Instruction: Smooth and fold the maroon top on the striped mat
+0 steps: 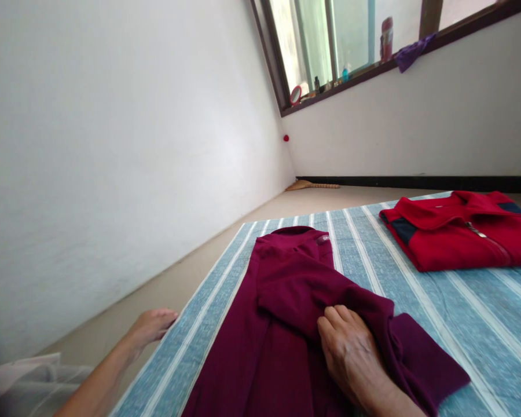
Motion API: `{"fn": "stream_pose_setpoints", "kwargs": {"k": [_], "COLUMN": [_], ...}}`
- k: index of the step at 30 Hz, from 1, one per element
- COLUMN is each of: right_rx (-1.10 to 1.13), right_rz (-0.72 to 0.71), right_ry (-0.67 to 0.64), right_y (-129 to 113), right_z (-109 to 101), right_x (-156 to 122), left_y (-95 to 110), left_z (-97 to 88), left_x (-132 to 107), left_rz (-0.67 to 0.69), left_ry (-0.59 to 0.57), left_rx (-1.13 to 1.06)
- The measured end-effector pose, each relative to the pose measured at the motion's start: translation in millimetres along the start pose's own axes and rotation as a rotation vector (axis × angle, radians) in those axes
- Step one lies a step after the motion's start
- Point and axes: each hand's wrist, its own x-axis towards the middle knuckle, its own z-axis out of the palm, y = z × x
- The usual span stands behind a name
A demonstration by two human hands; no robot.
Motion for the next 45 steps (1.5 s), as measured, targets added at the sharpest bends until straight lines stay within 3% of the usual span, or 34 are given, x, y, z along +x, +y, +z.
{"fn": "stream_pose_setpoints", "kwargs": {"k": [3,6,11,14,20,28,35,45], "right_rx": [0.006,0.004,-0.011,-0.015,-0.016,-0.036,-0.060,-0.081], "right_rz": [0.006,-0.008,-0.033,-0.037,-0.035,-0.047,-0.065,-0.076], "right_ry": [-0.014,-0.017,-0.006,-0.003,-0.014,0.008,0.023,0.020], "right_y": [0.5,1.5,3.6,4.6,4.3,3.8,3.0,2.9], "right_z": [0.2,-0.4,-1.0,-0.6,-0.3,-1.9,-4.1,-7.6], "right_x": [-0.5,-1.1,-1.9,-2.4,-2.9,-2.5,-0.8,-0.1], "left_y": [19.2,48.3,96.9,108.2,92.3,78.3,73.6,75.2], "left_z": [-0.6,14.0,55.8,75.2,95.8,106.7,113.0,117.7], "left_x": [16.5,22.6,4.3,-14.0,-37.5,-40.3,-41.3,-39.8], "left_rz": [0.128,0.304,0.596,0.697,0.696,0.659,0.811,1.003], "left_ry": [0.124,0.144,-0.023,-0.128,-0.166,-0.122,-0.006,0.049], "left_rx": [0.119,0.140,0.126,0.102,0.061,0.076,0.150,0.228]}}
